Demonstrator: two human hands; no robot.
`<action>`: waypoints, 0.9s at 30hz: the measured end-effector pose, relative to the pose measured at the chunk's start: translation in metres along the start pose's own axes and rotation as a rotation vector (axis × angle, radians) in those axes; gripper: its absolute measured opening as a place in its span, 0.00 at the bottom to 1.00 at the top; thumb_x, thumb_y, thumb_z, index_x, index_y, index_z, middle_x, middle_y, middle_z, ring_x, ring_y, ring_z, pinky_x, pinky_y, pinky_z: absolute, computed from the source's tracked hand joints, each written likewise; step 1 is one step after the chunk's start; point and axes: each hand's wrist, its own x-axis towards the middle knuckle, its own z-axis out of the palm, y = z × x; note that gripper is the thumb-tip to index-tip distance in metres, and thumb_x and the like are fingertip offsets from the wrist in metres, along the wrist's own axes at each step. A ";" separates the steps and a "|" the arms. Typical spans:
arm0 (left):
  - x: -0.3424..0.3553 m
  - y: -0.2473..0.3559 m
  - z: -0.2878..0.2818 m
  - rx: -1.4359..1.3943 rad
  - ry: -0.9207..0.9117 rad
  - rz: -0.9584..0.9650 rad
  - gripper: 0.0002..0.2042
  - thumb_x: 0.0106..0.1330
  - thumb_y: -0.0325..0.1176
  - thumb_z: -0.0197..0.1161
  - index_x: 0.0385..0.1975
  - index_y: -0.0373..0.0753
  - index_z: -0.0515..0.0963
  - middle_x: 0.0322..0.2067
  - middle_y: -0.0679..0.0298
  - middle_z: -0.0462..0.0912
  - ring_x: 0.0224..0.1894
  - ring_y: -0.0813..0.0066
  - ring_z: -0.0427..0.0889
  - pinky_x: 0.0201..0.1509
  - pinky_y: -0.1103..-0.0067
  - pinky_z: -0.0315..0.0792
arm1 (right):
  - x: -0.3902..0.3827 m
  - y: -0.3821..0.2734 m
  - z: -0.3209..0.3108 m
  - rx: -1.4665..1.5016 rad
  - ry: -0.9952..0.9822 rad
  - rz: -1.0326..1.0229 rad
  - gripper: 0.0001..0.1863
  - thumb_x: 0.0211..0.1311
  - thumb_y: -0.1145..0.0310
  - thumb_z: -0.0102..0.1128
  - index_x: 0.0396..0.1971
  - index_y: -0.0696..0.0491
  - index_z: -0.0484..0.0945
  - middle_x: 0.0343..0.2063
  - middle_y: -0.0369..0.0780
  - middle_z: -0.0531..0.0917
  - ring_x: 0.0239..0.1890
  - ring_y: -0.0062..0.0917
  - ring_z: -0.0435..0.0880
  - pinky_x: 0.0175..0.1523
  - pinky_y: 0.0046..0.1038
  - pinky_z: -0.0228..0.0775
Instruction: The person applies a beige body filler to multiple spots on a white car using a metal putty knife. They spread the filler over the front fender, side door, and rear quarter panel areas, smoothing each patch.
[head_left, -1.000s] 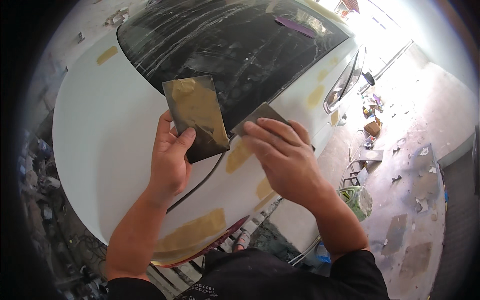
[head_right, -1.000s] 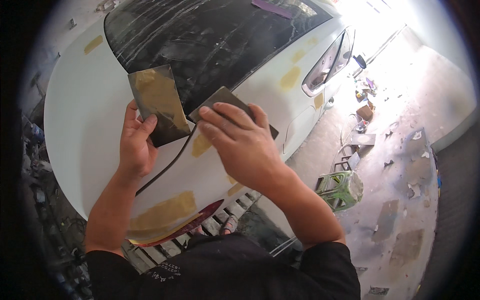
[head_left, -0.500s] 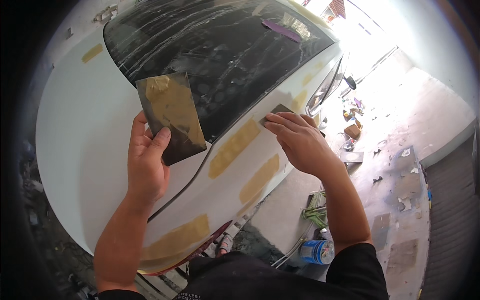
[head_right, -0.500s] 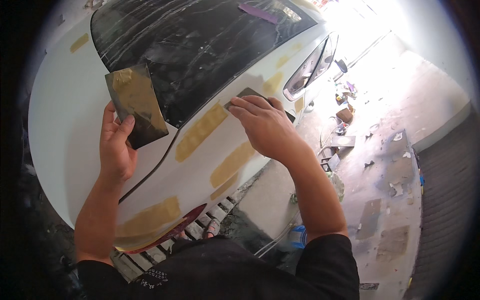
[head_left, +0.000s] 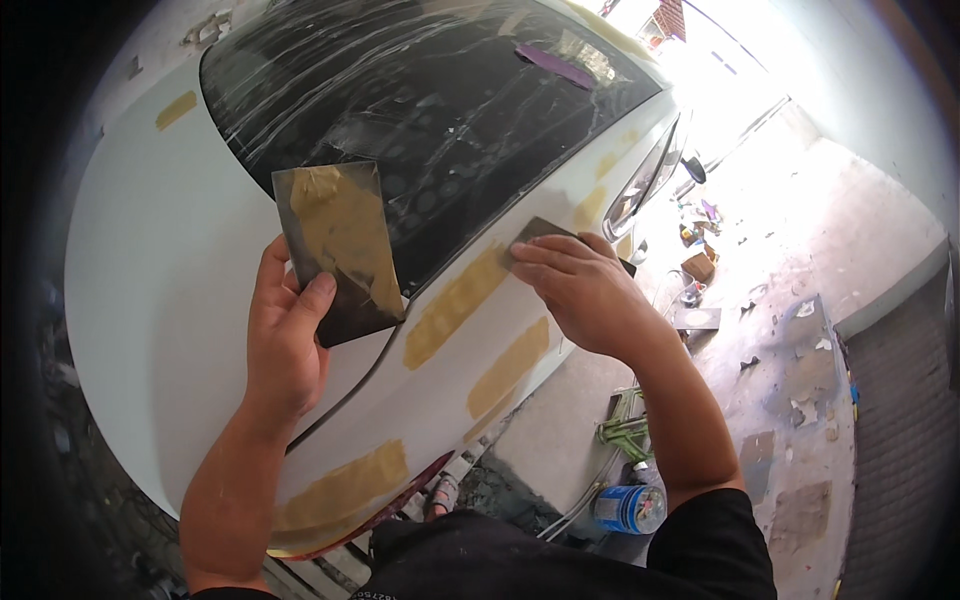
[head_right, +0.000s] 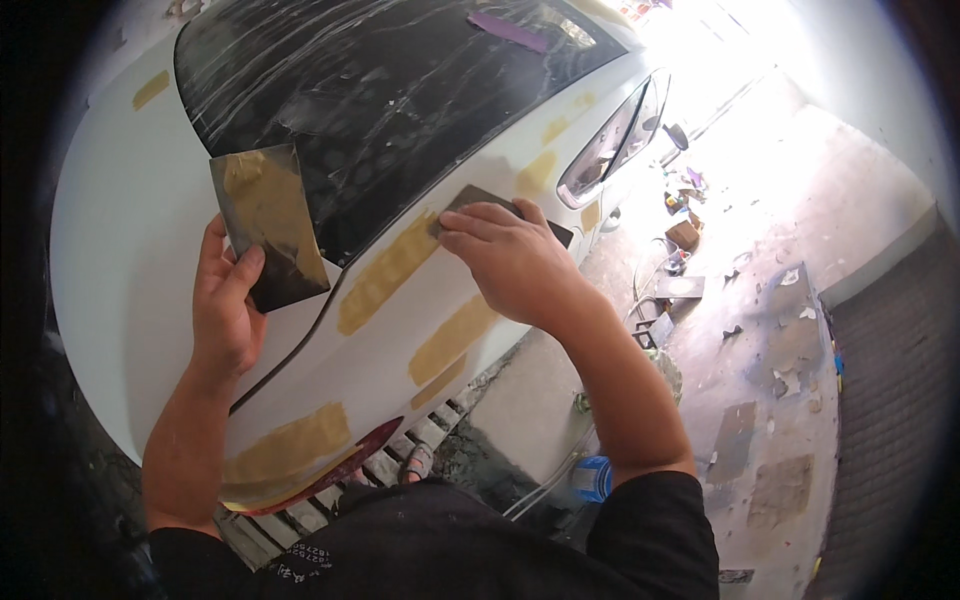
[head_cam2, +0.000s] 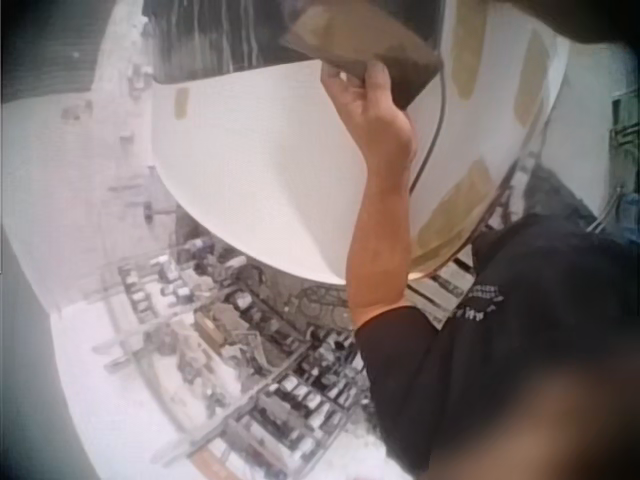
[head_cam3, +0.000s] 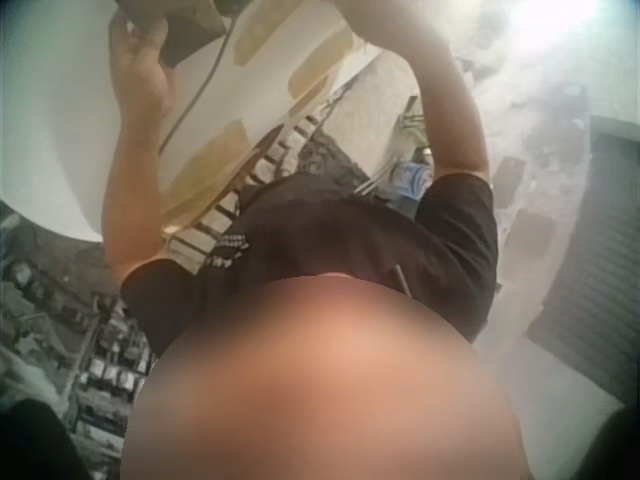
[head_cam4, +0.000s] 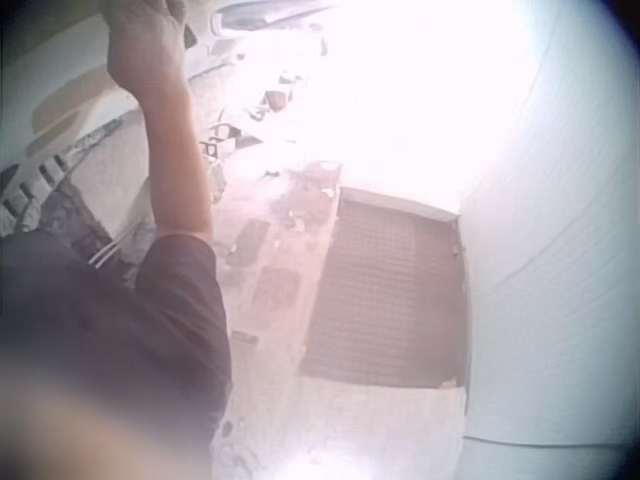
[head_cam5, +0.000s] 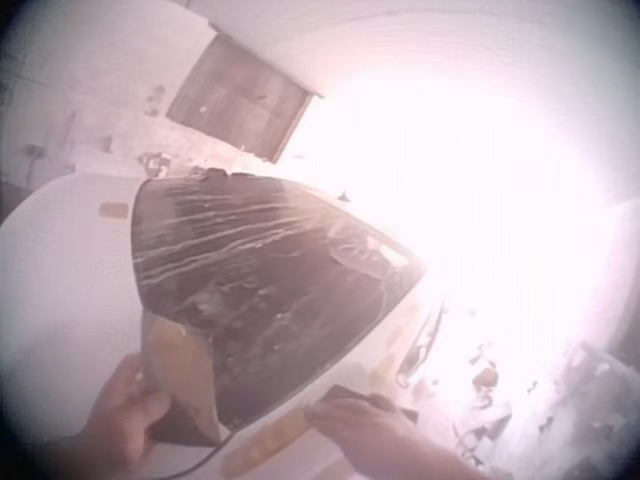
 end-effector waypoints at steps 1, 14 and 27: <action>0.000 0.000 0.000 0.018 -0.006 0.003 0.20 0.77 0.21 0.49 0.67 0.38 0.62 0.56 0.56 0.82 0.60 0.71 0.81 0.66 0.70 0.75 | 0.003 0.000 0.002 0.001 -0.004 -0.002 0.22 0.62 0.78 0.60 0.57 0.50 0.83 0.66 0.34 0.80 0.72 0.29 0.71 0.74 0.51 0.57; -0.002 0.001 -0.001 0.038 0.001 -0.007 0.21 0.78 0.22 0.50 0.68 0.39 0.61 0.57 0.56 0.81 0.60 0.69 0.81 0.67 0.68 0.75 | 0.009 0.002 0.002 -0.034 0.059 -0.044 0.20 0.62 0.79 0.62 0.54 0.51 0.84 0.62 0.34 0.83 0.68 0.30 0.75 0.71 0.46 0.61; -0.003 0.002 -0.003 0.007 -0.015 -0.016 0.21 0.78 0.21 0.49 0.68 0.38 0.61 0.57 0.56 0.81 0.61 0.69 0.80 0.67 0.68 0.75 | -0.010 0.002 0.002 -0.070 0.050 -0.004 0.18 0.63 0.77 0.63 0.54 0.52 0.84 0.60 0.34 0.84 0.67 0.29 0.77 0.71 0.42 0.61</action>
